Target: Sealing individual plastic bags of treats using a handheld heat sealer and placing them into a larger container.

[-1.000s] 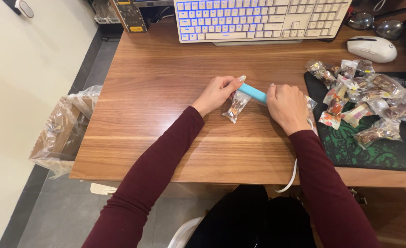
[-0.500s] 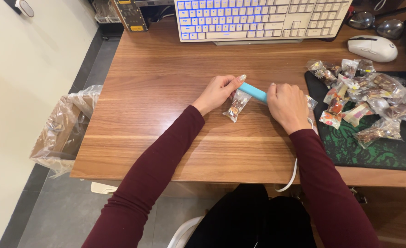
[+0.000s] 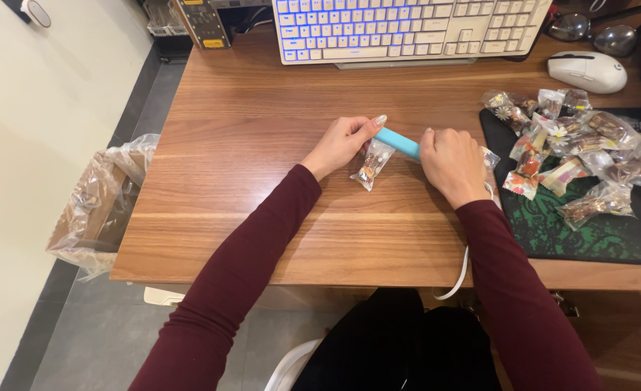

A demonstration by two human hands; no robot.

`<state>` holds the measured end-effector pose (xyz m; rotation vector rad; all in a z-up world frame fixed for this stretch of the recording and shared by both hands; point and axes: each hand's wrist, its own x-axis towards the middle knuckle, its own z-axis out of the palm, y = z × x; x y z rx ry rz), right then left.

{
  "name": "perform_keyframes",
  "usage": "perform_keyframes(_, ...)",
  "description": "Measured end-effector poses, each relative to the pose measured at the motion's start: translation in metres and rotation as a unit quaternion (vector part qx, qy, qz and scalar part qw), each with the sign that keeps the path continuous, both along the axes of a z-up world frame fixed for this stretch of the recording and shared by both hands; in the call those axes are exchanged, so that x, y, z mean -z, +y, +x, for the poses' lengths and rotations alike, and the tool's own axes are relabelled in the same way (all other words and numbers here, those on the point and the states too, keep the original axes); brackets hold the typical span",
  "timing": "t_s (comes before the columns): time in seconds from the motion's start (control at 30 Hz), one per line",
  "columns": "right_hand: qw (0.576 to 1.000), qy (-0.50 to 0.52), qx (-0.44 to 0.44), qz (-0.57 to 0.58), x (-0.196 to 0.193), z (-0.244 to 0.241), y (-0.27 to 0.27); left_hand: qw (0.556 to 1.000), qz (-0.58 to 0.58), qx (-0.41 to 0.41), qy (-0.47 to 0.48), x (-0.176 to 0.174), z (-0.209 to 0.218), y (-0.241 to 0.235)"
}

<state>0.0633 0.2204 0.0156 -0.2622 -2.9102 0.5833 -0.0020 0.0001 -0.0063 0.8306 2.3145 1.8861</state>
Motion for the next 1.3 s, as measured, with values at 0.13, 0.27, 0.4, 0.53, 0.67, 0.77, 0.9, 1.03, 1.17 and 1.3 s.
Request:
perform_keyframes(0.13,1.000,-0.005,0.001,0.002,0.000,0.000,0.001,1.000,-0.005,-0.001,-0.004,0.000,0.000,0.000)
perform_keyframes(0.27,1.000,-0.008,0.002,-0.004,-0.004,0.002,-0.002,1.000,-0.009,-0.003,-0.005,-0.005,0.003,0.000)
perform_keyframes(0.4,1.000,-0.009,0.003,-0.006,-0.005,0.003,-0.002,1.000,0.007,0.003,-0.029,0.003,-0.003,0.002)
perform_keyframes(0.53,0.999,0.001,0.000,-0.049,0.011,-0.010,0.011,0.998,-0.005,0.036,-0.043,-0.021,0.019,-0.007)
perform_keyframes(0.67,0.992,-0.005,0.022,-0.122,-0.012,0.004,-0.002,0.990,-0.060,0.125,-0.024,0.002,0.005,-0.005)
perform_keyframes(0.77,0.986,-0.025,0.043,-0.161,-0.029,0.017,-0.008,0.988,-0.090,0.124,-0.021,-0.004,0.007,-0.009)
perform_keyframes(0.9,0.938,-0.039,0.089,-0.334,-0.008,-0.004,0.013,0.986,-0.098,0.129,-0.027,0.005,-0.007,-0.009)
perform_keyframes(1.03,0.908,-0.042,0.093,-0.407,-0.003,-0.004,0.019,0.985,-0.109,0.127,-0.033,0.000,-0.001,-0.014)
perform_keyframes(1.17,0.904,-0.019,0.072,-0.421,0.009,-0.010,0.027,0.986,-0.153,0.013,0.062,-0.040,0.027,-0.053)
perform_keyframes(1.3,0.909,-0.019,0.051,-0.413,0.016,-0.007,0.025,0.953,-0.236,-0.164,0.093,-0.089,0.082,-0.196)
